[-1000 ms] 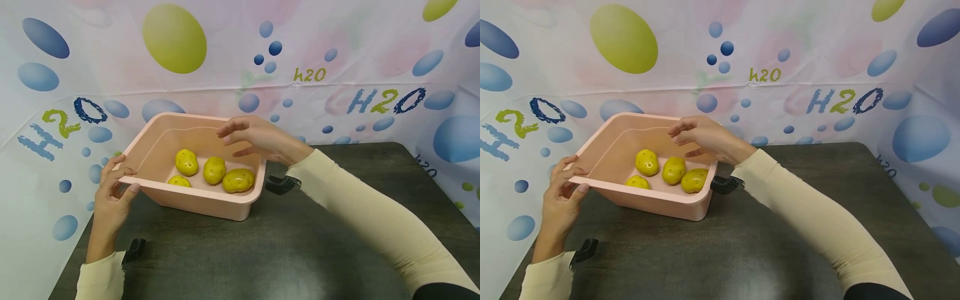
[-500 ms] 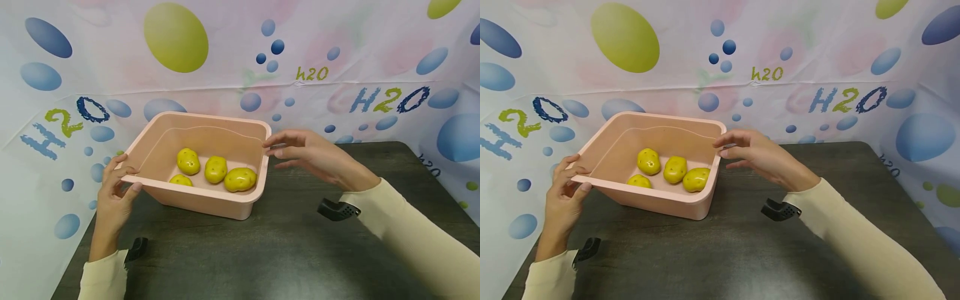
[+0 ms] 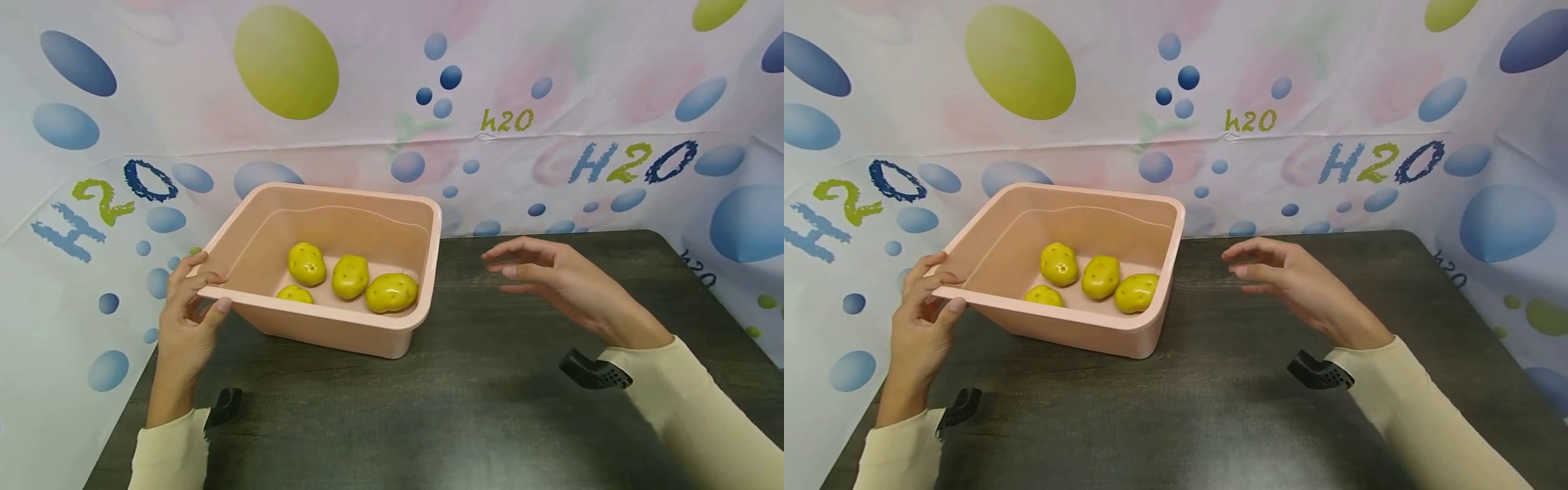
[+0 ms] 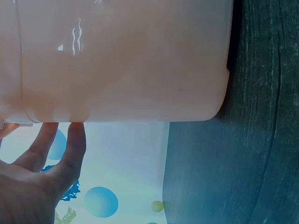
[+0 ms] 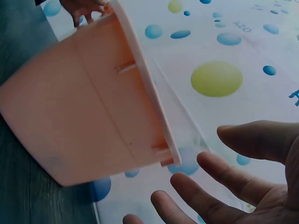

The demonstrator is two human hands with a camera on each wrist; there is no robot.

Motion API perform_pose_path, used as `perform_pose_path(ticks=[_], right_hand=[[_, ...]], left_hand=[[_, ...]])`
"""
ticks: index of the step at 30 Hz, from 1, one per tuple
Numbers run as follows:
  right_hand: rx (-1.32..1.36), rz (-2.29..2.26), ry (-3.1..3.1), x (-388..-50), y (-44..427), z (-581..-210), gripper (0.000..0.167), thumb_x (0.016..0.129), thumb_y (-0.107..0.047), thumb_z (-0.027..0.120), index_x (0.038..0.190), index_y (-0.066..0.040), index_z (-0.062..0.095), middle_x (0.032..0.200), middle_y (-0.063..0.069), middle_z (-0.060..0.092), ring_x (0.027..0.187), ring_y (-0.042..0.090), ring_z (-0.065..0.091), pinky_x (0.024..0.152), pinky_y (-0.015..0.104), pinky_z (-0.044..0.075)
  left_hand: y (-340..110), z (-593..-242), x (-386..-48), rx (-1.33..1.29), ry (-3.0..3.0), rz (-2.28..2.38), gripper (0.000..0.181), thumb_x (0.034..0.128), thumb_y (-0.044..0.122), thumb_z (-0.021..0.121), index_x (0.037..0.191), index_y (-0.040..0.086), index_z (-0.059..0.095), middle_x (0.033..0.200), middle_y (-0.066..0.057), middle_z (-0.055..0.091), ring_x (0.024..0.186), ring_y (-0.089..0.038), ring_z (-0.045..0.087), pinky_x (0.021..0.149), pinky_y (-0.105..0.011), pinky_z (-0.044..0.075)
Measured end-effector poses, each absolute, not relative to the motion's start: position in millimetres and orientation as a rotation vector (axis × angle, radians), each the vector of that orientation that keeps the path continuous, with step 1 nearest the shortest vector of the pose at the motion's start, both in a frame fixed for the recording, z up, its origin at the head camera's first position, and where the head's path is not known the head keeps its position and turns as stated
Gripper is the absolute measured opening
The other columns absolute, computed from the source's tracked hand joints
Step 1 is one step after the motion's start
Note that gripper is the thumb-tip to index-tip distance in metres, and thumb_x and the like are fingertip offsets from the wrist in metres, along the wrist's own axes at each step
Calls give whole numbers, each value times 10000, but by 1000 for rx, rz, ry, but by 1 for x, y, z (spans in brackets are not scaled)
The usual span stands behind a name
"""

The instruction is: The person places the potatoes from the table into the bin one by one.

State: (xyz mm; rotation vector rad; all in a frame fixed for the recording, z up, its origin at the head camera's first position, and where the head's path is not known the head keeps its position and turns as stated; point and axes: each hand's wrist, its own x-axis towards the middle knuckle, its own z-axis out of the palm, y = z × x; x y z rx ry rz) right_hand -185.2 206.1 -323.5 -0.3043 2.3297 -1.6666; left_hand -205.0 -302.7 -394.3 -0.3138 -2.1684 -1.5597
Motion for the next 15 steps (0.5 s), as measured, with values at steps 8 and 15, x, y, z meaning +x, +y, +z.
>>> perform_pose_path(ticks=[8,15], right_hand=[[-213,-1249,2702,-183,210,-337,468,1085,-323,582,1502,-120,516,1553,183,517,1438,418,468,1097,694,410],[-190,-1032,2874,-181,218,-340,527,1096,-344,552,1544,-81,464,1563,263,474,1372,503,496,997,707,460]], left_hand=[[-301,-390,-202,-228,-2236,-1448,308,1000,68,629,1290,-32,662,1608,85,389,1432,-198,415,966,-143,467],[-287,-372,-197,-113,-2365,-1191,306,1031,204,644,1296,65,710,1637,-25,425,1541,-275,350,1234,-510,330]])
